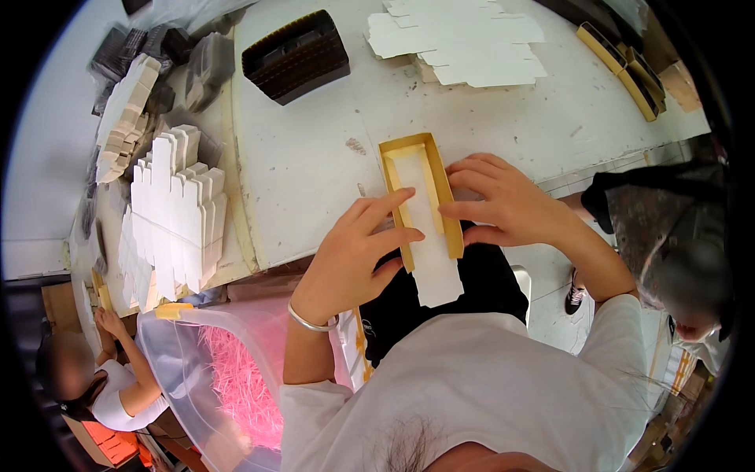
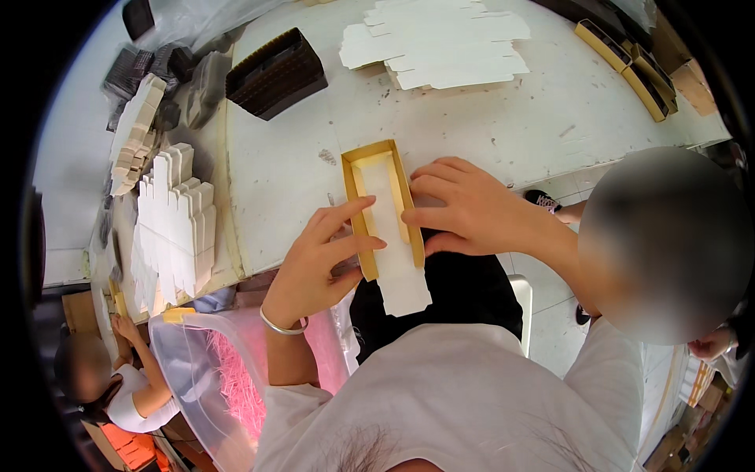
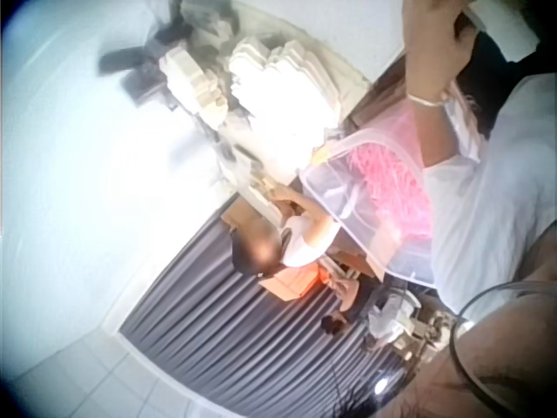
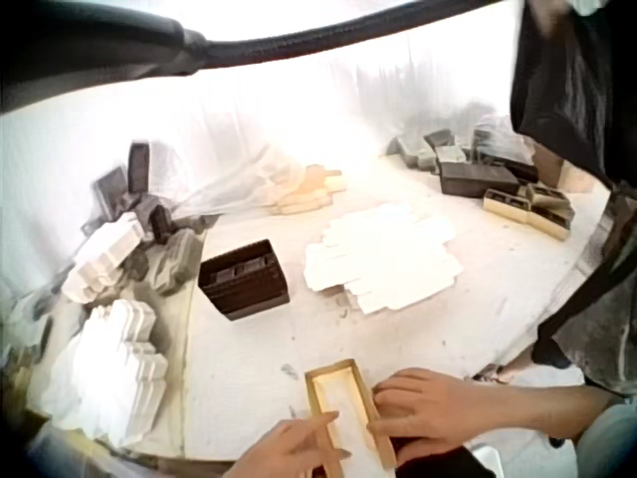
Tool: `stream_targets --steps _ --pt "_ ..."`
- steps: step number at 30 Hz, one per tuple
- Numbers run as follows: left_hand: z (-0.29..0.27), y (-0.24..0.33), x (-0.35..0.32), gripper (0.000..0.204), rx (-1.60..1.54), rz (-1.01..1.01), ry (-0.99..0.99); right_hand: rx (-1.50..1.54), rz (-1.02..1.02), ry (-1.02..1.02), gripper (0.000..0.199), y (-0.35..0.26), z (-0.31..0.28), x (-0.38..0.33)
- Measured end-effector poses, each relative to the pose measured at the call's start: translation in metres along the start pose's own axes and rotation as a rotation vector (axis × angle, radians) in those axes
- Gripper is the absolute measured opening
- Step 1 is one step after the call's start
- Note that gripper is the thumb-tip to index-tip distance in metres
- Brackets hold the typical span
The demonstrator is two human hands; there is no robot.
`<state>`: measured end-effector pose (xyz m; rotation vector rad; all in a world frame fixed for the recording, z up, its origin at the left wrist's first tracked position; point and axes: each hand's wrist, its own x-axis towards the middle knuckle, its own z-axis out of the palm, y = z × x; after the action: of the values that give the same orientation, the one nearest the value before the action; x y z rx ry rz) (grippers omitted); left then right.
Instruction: The person folds flat cardboard inserts into rectangular boxes and places them on the table. They then pick up a dark rectangular box, open it, and place a small wrapped item inside before closing it. The process is repeated with multiple boxes and inserts.
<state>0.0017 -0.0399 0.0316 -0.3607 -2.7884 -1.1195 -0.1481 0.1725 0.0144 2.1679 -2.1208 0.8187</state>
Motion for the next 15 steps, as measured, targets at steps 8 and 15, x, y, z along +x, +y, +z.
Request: stream_targets --steps 8,15 --pt "0.008 -0.025 0.009 0.027 -0.022 0.021 0.105 0.029 0.102 0.078 0.03 0.002 0.007 0.014" --pt "0.032 -0.008 0.028 0.022 0.088 -0.075 0.302 0.11 0.245 0.008 0.033 0.013 0.015 0.027"
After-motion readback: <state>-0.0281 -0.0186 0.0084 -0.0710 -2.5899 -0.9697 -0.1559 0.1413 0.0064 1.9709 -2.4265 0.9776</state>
